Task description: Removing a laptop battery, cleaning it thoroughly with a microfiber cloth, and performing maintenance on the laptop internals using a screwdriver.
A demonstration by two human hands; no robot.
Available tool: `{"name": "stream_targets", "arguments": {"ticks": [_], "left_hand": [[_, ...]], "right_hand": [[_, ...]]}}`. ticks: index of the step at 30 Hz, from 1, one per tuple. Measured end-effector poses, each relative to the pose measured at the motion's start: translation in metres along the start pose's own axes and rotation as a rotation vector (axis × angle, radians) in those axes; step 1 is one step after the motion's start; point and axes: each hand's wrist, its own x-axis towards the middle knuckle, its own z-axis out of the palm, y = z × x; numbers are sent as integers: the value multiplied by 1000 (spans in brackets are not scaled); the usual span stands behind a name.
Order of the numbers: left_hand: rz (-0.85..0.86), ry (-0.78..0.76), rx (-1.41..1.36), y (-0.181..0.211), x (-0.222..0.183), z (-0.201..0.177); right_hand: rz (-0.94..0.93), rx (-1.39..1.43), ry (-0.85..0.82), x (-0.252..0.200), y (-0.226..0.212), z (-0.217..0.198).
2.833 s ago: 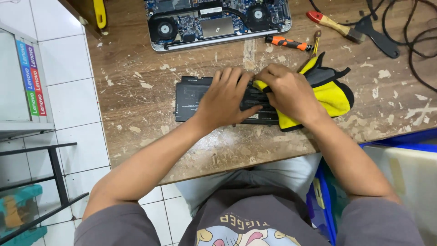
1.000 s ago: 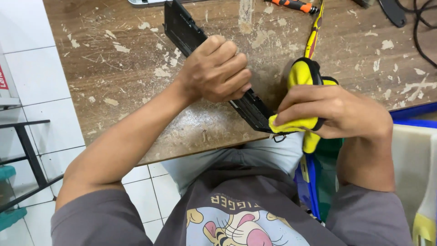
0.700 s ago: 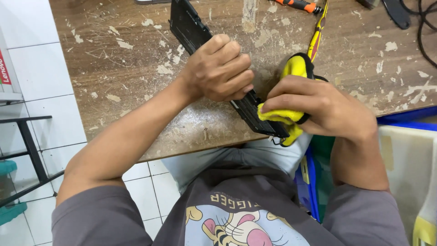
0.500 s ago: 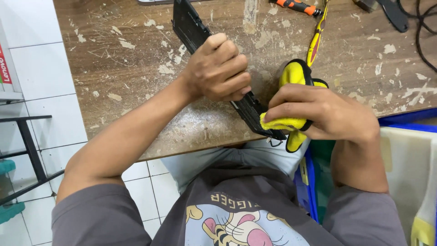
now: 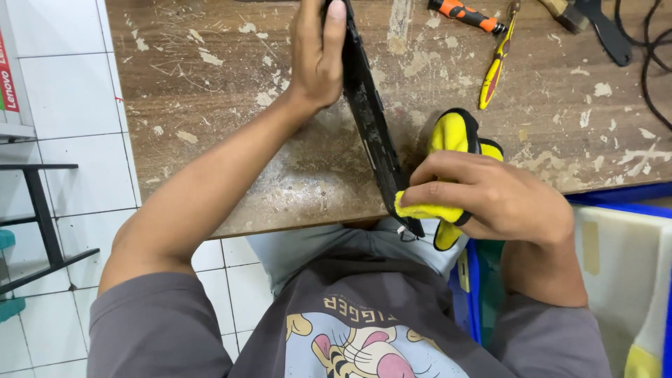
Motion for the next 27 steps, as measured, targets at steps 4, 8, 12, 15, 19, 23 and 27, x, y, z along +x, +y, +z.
{"name": "stream_targets", "arguments": {"ticks": [4, 8, 12, 15, 19, 23, 27], "left_hand": [[23, 31, -80, -4, 8, 13], [-32, 97, -59, -18, 5, 24], [-133, 134, -103, -24, 7, 31], [-105, 124, -120, -24, 8, 27], [-76, 128, -107, -33, 4, 29], [-57, 116, -157, -36, 3, 29], [-33, 103, -171, -35, 4, 29]], "right_hand": [[1, -37, -68, -8, -2, 7], [-55, 37, -88, -7, -12, 6], [-90, 130, -126, -1, -13, 1], [-133, 195, -187, 4, -11, -2], [-362, 491, -201, 22, -12, -20], [-365, 421, 103, 13, -4, -15], [-109, 222, 302, 20, 1, 10]]}}
